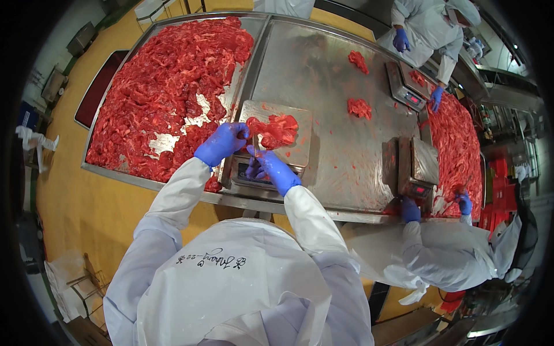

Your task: The person uses scissors to cut pieces of raw red meat on a digital scale. They repeatedly pick up meat, cut it into smaller portions, and place the pieces back onto the scale or a tray.

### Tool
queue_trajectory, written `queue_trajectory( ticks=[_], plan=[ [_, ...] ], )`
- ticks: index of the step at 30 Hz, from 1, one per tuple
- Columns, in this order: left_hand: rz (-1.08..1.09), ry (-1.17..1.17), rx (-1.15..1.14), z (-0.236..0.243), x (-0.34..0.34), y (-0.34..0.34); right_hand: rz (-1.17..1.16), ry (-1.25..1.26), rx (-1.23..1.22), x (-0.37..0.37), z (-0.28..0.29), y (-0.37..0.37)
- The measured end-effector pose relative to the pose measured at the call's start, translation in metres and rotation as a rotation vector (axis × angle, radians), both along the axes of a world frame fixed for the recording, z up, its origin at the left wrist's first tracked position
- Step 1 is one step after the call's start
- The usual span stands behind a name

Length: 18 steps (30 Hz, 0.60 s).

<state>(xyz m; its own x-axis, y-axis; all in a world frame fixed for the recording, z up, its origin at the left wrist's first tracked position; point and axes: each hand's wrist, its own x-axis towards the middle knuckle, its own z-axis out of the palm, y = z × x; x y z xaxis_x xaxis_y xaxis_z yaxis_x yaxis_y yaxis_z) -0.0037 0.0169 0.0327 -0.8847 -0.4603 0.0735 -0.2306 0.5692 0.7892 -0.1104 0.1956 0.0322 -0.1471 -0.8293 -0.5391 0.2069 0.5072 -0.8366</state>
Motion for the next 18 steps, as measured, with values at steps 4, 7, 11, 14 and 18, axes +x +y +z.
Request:
queue_trajectory(
  ticks=[4, 7, 11, 14, 18],
  plan=[
    [0.105, -0.036, 0.069, -0.001, 0.001, -0.017, -0.034, -0.044, 0.005, 0.007, -0.011, 0.017],
    [0.069, -0.063, 0.100, 0.007, 0.004, -0.009, -0.009, -0.230, 0.030, 0.009, 0.010, 0.011],
    [-0.069, -0.086, 0.051, 0.026, 0.006, -0.007, -0.290, -0.285, -0.153, -0.008, -0.001, -0.026],
    [0.165, 0.070, 0.152, 0.043, 0.034, -0.047, -0.368, -0.444, -0.156, -0.012, -0.006, -0.009],
    [0.363, 0.400, 0.287, 0.040, 0.118, -0.095, -0.268, -0.479, -0.174, -0.012, 0.010, 0.071]
  ],
)
